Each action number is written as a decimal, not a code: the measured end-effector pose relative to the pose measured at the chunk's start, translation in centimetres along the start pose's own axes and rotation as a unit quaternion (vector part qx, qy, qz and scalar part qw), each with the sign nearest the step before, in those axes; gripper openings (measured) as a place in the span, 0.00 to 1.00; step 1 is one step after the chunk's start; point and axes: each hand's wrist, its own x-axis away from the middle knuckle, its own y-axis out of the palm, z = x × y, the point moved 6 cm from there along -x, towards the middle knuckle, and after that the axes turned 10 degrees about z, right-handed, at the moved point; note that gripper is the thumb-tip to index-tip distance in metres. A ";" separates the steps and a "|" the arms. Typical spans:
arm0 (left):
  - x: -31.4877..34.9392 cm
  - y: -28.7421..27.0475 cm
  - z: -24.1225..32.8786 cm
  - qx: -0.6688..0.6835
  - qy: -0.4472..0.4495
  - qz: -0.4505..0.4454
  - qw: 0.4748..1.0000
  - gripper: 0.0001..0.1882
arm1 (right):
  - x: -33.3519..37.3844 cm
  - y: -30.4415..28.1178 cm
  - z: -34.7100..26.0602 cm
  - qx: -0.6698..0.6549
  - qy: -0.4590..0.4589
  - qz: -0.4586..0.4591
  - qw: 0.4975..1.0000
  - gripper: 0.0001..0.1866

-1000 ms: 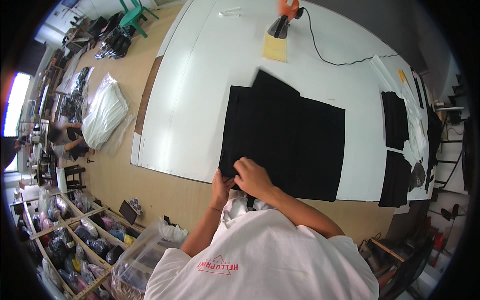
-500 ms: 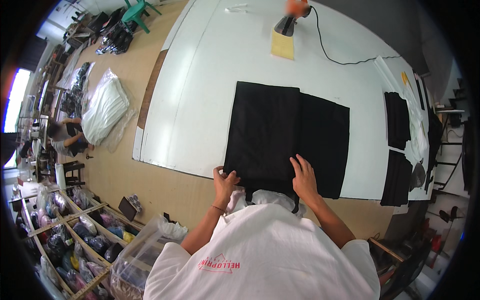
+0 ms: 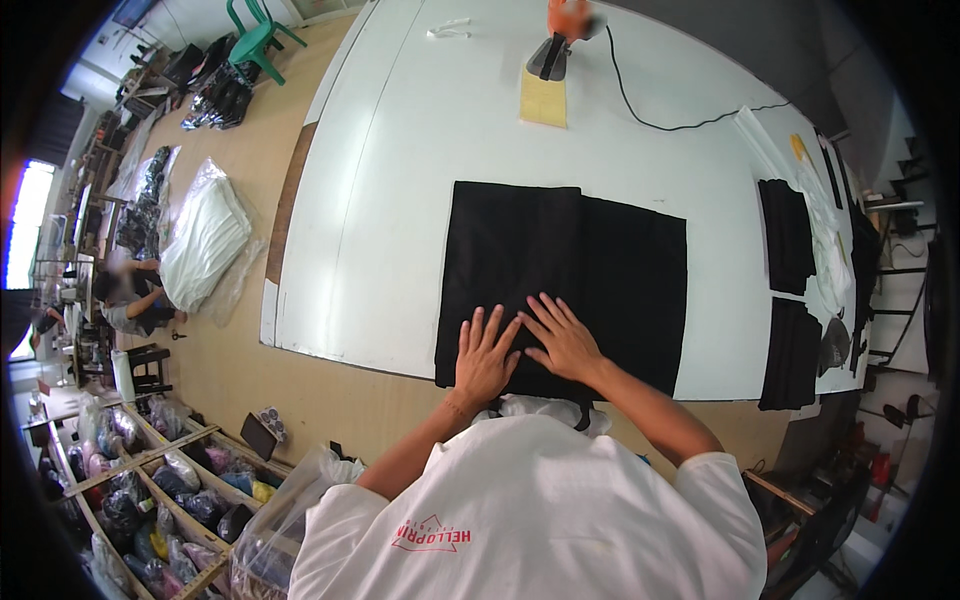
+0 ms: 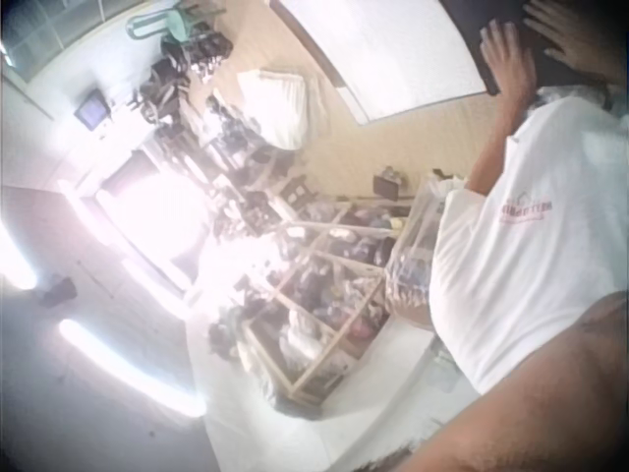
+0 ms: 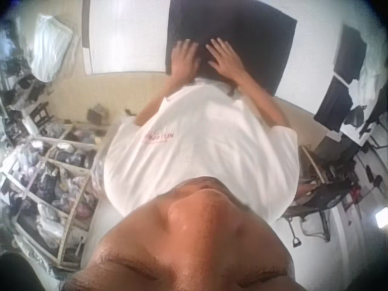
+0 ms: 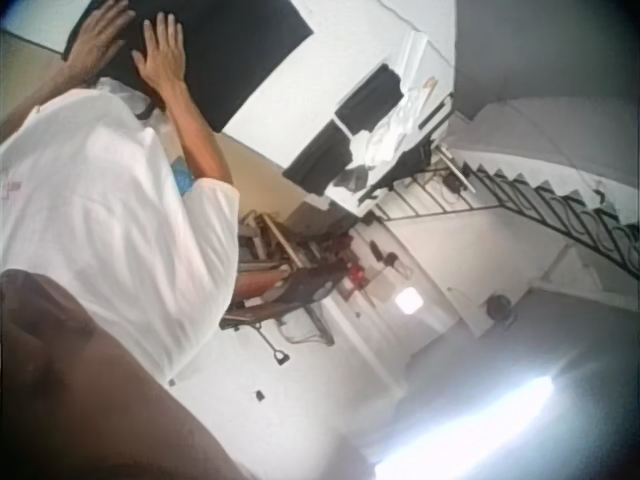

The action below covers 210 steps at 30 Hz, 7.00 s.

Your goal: The person folds black fabric items on a white table by hand and stacks them into two separate piles.

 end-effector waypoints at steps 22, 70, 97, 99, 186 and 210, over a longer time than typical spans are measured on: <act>1.5 -1.3 -4.7 0.010 0.129 -0.186 0.974 0.42 | 4.6 -2.8 3.3 -0.006 -0.054 -0.130 0.990 0.39; -21.4 -1.5 -3.4 -0.003 0.018 0.094 0.995 0.26 | -14.4 -6.3 11.3 0.056 0.196 0.252 0.946 0.23; -3.8 5.5 1.5 -0.079 0.086 0.008 0.993 0.32 | 9.2 -22.9 14.8 -0.346 0.526 0.298 0.717 0.29; -3.9 5.7 1.3 -0.078 0.074 0.011 0.994 0.31 | 17.1 -27.7 16.8 -0.315 0.527 0.369 0.698 0.31; -16.7 1.2 -8.9 0.283 -0.333 -0.031 0.899 0.18 | 9.3 -6.9 29.1 -0.288 0.558 0.171 0.759 0.44; -25.5 -0.3 -11.7 0.322 -0.228 0.076 0.916 0.10 | 7.6 -9.4 34.4 -0.412 0.485 0.323 0.700 0.13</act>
